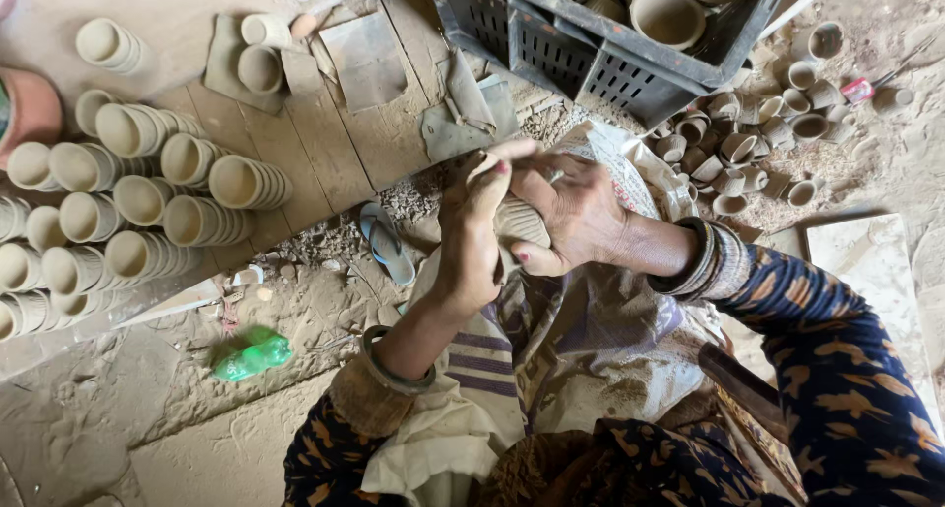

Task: The person sits on a low stool and smooths the interior and exterior surfaces of small clay cups using a damp cloth. They handle the cups one at a time, rotating them to wipe all sides, and place the finished cups into a nearby crate.

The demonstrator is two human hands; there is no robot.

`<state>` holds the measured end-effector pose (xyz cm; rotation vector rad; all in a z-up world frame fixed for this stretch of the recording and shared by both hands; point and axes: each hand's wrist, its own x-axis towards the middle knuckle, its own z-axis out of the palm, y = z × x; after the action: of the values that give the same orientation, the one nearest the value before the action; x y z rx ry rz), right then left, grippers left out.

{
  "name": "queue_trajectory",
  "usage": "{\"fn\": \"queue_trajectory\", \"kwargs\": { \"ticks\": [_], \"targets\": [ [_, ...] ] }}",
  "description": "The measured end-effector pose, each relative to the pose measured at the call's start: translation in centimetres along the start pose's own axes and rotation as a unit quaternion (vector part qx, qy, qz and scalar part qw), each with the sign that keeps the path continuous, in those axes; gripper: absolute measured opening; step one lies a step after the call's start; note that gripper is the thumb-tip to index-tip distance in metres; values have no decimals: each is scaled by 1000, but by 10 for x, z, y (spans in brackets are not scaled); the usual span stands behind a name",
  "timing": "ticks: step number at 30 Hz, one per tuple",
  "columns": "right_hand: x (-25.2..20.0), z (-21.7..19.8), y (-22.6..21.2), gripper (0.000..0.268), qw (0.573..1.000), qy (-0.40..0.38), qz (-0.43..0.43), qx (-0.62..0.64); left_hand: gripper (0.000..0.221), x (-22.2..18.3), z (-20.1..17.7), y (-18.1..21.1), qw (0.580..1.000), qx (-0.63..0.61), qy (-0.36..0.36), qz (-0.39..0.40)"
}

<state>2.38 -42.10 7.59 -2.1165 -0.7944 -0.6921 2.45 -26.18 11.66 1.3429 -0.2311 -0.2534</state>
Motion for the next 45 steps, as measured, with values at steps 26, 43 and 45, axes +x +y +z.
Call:
{"fn": "queue_trajectory", "kwargs": {
  "ticks": [26,43,45],
  "targets": [
    [-25,-5,80,81,956,41,141,253,45,55,-76,-12,987,-157,38,7],
    [22,-35,27,28,994,26,-73,81,27,6,12,-20,720,485,13,496],
    [24,-32,32,27,995,51,-29,84,27,-12,21,-34,859,369,21,354]
  ]
}}
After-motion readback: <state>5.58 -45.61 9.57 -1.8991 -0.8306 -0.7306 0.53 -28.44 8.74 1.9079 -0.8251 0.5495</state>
